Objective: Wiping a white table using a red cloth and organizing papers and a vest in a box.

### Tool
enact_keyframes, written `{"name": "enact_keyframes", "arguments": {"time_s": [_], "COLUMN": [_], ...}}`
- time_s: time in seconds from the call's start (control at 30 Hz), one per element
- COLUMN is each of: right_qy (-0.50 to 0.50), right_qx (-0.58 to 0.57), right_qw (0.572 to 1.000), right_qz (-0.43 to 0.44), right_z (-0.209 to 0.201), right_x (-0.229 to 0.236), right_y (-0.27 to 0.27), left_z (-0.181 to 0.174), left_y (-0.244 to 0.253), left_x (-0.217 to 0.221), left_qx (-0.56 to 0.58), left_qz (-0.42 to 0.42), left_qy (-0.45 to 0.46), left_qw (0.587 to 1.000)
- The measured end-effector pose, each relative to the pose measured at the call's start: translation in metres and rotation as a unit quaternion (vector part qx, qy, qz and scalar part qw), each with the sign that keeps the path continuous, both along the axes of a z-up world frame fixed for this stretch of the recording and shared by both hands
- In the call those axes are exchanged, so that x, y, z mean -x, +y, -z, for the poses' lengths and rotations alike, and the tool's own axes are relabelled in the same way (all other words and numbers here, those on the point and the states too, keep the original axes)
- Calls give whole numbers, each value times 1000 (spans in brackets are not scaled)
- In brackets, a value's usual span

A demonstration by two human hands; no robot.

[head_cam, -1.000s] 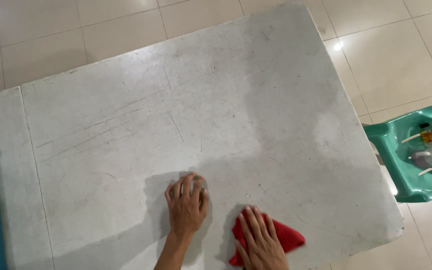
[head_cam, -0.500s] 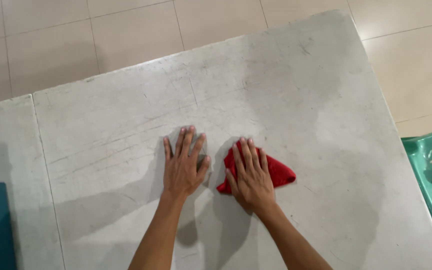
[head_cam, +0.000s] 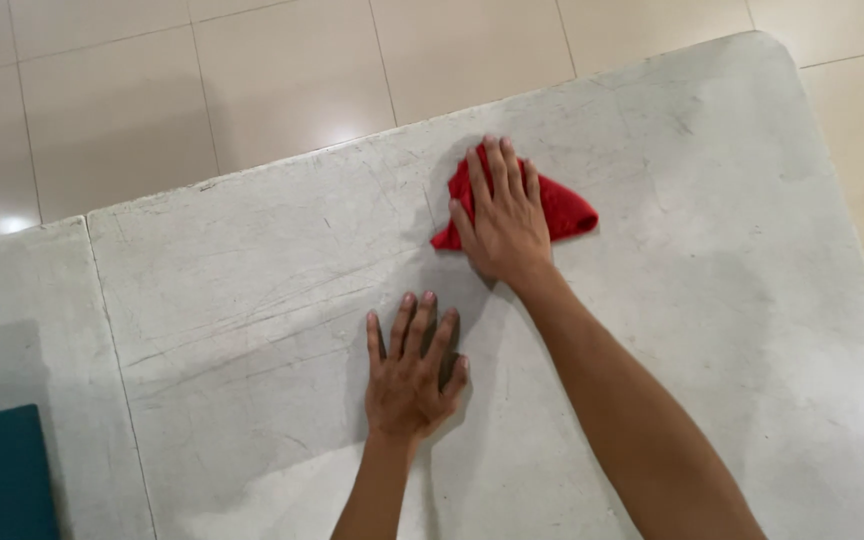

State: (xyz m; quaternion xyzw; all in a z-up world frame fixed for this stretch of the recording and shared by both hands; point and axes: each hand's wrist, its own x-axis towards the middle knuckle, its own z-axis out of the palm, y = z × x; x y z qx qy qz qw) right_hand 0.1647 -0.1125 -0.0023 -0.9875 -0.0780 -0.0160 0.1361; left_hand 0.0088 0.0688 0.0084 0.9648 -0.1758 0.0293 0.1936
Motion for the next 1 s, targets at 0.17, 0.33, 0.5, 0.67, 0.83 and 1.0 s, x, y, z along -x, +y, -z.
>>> {"name": "enact_keyframes", "arguments": {"time_s": [0.17,0.33,0.5,0.67,0.83,1.0], "right_qy": [0,5,-10,-17,-30,-26], "right_qx": [-13,-16,-22,-10,-14,-26], "right_qw": [1000,1000,1000,1000,999,999], "right_qz": [-2,-3,-9,-14,-16,-11], "right_z": [1,-2,0,4,-4,-10], "right_x": [-56,-71,-50,-4,51,116], "right_y": [7,9,6,-1,0,-1], "left_z": [7,6,7,5,-4,7], "left_y": [3,3,3,3,4,6], "left_x": [0,-1,2,4,0,5], "left_qx": [3,-7,-6,-7,8,-32], "left_qz": [0,8,8,8,13,19], "left_qy": [-4,-5,8,1,-10,4], "left_qw": [1000,1000,1000,1000,1000,999]}}
